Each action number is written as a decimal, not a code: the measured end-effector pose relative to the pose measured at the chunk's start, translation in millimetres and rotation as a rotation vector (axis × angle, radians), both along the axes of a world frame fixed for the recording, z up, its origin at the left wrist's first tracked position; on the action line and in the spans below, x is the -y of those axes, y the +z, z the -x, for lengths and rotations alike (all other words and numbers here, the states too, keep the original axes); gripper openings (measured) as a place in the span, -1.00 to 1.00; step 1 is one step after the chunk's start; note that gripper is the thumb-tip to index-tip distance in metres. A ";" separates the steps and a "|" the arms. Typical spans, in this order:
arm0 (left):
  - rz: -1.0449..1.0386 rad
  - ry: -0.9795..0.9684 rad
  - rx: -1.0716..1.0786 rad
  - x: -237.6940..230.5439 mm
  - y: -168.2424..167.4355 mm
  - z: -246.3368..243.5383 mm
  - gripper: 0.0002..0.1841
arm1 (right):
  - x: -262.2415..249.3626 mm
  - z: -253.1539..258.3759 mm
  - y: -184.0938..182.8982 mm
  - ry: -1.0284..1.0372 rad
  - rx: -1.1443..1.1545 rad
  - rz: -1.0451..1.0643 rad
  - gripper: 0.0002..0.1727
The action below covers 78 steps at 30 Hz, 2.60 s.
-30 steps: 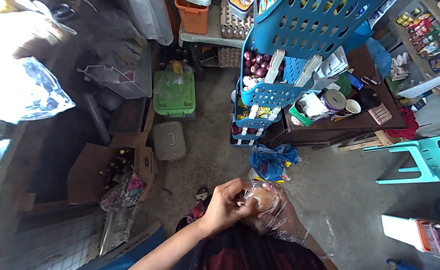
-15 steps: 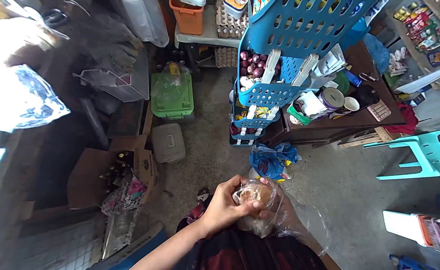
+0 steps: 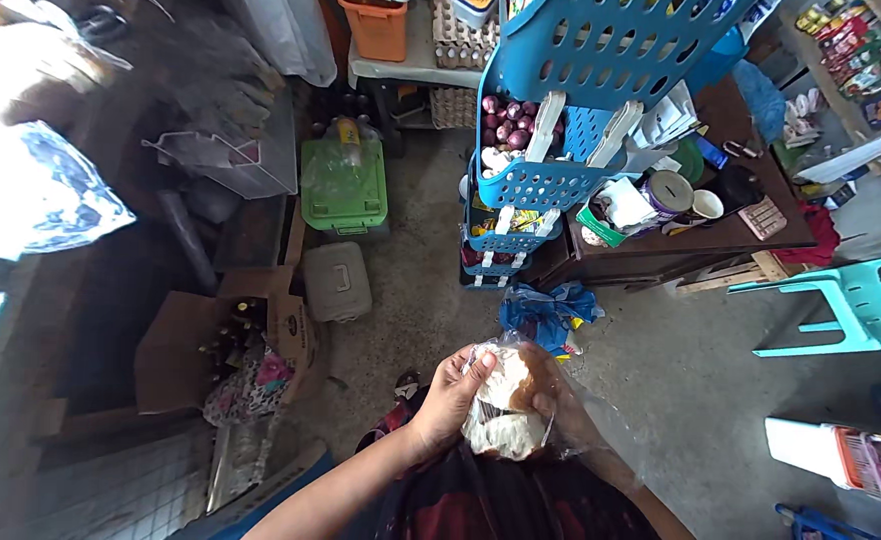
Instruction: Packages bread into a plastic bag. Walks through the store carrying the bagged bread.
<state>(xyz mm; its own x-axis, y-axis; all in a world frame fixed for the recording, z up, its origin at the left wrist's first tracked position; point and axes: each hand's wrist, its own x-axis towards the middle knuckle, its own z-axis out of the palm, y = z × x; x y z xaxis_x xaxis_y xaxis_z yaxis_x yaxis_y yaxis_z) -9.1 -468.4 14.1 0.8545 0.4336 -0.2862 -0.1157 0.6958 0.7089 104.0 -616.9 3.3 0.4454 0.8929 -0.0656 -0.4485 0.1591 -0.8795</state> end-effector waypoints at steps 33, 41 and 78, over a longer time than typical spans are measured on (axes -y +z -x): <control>-0.293 0.298 -0.123 1.4 0.5 -51.0 -0.86 | 24.9 -51.2 2.3 -0.066 0.055 -0.071 0.03; -0.423 0.320 -0.198 -0.7 -4.8 -70.2 -0.85 | 60.1 -90.2 3.7 -0.071 -0.001 0.020 0.11; -0.457 -1.359 -0.541 435.5 -105.0 -432.5 -0.36 | 558.6 -225.2 23.6 -1.030 0.024 0.231 0.03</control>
<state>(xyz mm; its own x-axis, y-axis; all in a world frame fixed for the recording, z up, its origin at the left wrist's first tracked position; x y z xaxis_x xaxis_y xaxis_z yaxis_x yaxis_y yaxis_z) 423.5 -903.9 -90.9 0.5057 -0.4311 -0.7473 0.7424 -0.2237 0.6315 329.2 -1175.5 26.9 0.9846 0.0500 -0.1673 -0.1746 0.2806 -0.9438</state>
